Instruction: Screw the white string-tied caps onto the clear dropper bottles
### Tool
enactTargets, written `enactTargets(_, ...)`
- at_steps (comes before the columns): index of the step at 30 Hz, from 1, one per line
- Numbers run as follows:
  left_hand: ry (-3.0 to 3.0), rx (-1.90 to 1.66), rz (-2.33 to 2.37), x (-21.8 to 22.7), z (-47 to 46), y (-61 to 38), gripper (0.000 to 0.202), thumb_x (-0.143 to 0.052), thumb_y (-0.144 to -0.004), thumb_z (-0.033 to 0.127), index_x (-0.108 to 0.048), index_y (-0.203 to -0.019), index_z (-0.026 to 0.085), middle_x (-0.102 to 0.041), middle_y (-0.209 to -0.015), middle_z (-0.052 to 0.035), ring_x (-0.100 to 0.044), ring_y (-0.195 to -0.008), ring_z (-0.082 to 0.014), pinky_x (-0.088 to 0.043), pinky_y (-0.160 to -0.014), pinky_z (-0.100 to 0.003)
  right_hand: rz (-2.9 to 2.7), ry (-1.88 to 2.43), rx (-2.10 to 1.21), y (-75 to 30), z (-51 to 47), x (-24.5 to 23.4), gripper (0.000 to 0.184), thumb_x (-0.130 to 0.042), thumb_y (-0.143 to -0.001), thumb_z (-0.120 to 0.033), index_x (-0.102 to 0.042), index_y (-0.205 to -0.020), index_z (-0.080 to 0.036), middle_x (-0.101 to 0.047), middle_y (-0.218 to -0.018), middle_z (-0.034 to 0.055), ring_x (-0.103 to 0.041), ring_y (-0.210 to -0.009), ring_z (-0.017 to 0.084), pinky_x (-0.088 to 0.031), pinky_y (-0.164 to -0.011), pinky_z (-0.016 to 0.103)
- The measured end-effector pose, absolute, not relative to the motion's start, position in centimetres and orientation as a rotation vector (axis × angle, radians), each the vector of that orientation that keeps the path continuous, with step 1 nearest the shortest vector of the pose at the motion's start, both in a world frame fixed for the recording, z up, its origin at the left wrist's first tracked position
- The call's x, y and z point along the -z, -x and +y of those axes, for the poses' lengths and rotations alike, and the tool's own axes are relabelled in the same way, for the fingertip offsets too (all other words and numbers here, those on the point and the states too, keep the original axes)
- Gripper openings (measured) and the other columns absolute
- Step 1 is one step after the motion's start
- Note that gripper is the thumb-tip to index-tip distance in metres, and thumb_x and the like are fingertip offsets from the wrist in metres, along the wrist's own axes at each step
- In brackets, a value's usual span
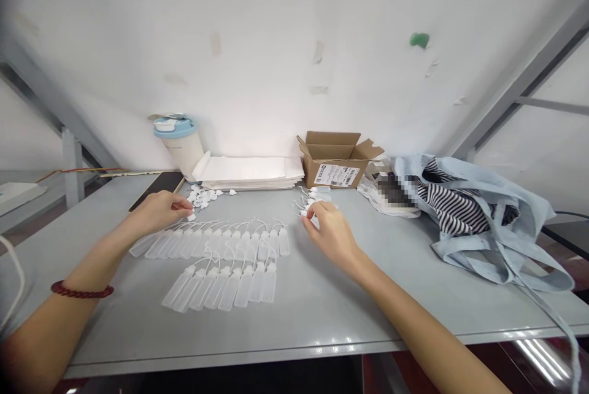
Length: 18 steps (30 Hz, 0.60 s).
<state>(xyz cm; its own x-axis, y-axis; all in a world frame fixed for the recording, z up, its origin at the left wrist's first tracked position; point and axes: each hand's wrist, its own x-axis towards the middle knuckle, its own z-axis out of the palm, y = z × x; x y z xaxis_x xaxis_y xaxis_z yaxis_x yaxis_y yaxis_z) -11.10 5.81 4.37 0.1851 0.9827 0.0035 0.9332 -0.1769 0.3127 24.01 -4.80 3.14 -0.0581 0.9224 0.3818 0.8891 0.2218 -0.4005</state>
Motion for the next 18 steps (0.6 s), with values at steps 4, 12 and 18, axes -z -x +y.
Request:
enactTargets(4,-2.233,-0.326,1.777,-4.1,5.8,10.6,0.022,-0.054,-0.066,0.036,-0.068,-0.072,0.020,-0.072,-0.074,-0.0031,-0.068,-0.078,-0.0231,-0.046,-0.065,-0.026,-2.000,1.670,-0.326,-22.5,-6.2,-3.8,0.021,-0.046,-0.090,-0.031,-0.046,-0.071,-0.021,-0.062,-0.069,0.0022,-0.055,-0.060,0.017,-0.035,-0.054,0.027)
enactTargets(12,-2.268,-0.326,1.668,-4.6,5.2,9.2,0.018,-0.055,-0.066,0.033,-0.067,-0.073,0.022,-0.072,-0.074,-0.0007,-0.067,-0.074,-0.0204,-0.048,-0.068,-0.026,-2.088,1.698,-0.439,-21.5,-6.7,-3.1,0.013,-0.048,-0.089,-0.028,-0.054,-0.082,-0.019,-0.064,-0.071,0.0024,-0.054,-0.058,0.015,-0.034,-0.054,0.026)
enactTargets(18,-2.272,-0.260,1.697,-4.1,5.4,9.9,0.025,-0.056,-0.064,0.038,-0.066,-0.077,0.020,-0.072,-0.077,-0.0036,-0.067,-0.079,-0.0231,-0.048,-0.070,-0.028,-2.052,1.628,-0.494,-21.6,-6.6,-3.0,0.017,-0.048,-0.088,-0.030,-0.054,-0.077,-0.019,-0.061,-0.067,0.0010,-0.050,-0.056,0.013,-0.034,-0.053,0.025)
